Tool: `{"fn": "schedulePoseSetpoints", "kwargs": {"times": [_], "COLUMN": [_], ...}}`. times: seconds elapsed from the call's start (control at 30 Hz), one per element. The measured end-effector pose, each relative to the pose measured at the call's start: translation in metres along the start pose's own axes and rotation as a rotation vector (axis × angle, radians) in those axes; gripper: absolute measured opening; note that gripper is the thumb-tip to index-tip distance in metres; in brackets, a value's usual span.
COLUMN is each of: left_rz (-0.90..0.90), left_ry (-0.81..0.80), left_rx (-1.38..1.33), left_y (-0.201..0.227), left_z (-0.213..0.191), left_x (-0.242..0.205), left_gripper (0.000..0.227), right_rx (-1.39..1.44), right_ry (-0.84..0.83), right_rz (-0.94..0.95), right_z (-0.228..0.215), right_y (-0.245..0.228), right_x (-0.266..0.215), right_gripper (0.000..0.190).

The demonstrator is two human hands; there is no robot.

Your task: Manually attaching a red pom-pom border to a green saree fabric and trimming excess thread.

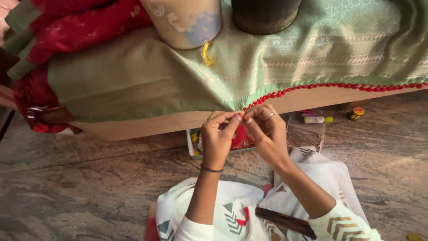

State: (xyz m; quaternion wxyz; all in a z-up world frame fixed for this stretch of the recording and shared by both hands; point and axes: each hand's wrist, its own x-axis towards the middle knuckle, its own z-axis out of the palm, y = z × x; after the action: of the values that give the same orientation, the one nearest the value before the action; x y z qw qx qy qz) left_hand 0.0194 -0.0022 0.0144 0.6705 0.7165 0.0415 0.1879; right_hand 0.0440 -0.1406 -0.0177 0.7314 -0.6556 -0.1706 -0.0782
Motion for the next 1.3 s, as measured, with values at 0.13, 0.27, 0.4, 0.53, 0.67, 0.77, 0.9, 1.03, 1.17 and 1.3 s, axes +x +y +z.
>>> {"fn": "schedulePoseSetpoints", "kwargs": {"times": [0.13,0.27,0.4,0.53,0.67,0.77,0.9,1.03,1.17,1.3], "left_rz": [0.419,0.276,0.125,0.419,0.746,0.566,0.363,0.286,0.302,0.243], "left_ry": [0.024,0.099,0.125,0.196,0.312,0.265,0.200,0.146,0.136,0.065], "left_rx": [0.272,0.251,0.320,0.414,0.777,0.639,0.438,0.211,0.244,0.108], "left_y": [0.006,0.021,0.027,0.017,0.027,0.034,0.014,0.006,0.015,0.012], "left_z": [-0.004,-0.001,-0.001,0.001,0.002,0.004,-0.004,-0.003,-0.004,-0.006], "left_x": [-0.003,-0.007,-0.007,-0.014,-0.018,-0.016,-0.007,-0.002,-0.003,0.001], "left_gripper": [0.010,0.010,0.009,0.006,0.008,0.008,0.005,0.008,0.009,0.009], "right_rx": [-0.277,-0.140,-0.428,-0.653,-0.708,-0.659,0.077,0.142,0.196,0.378], "right_ry": [0.006,-0.083,0.013,-0.009,-0.043,-0.032,-0.032,-0.150,-0.102,-0.087], "right_rz": [-0.073,-0.047,-0.314,-0.553,-0.694,-0.551,0.218,0.120,0.142,0.185], "right_z": [0.001,0.001,0.002,0.002,0.007,0.005,-0.003,-0.003,-0.006,-0.007], "right_y": [-0.029,-0.030,-0.032,-0.040,-0.050,-0.042,-0.010,-0.013,0.004,0.014], "right_x": [0.016,0.024,0.028,0.027,0.028,0.023,0.018,0.019,0.017,0.012], "right_gripper": [0.002,0.017,0.022,0.022,0.020,0.016,0.006,0.007,0.009,0.006]}}
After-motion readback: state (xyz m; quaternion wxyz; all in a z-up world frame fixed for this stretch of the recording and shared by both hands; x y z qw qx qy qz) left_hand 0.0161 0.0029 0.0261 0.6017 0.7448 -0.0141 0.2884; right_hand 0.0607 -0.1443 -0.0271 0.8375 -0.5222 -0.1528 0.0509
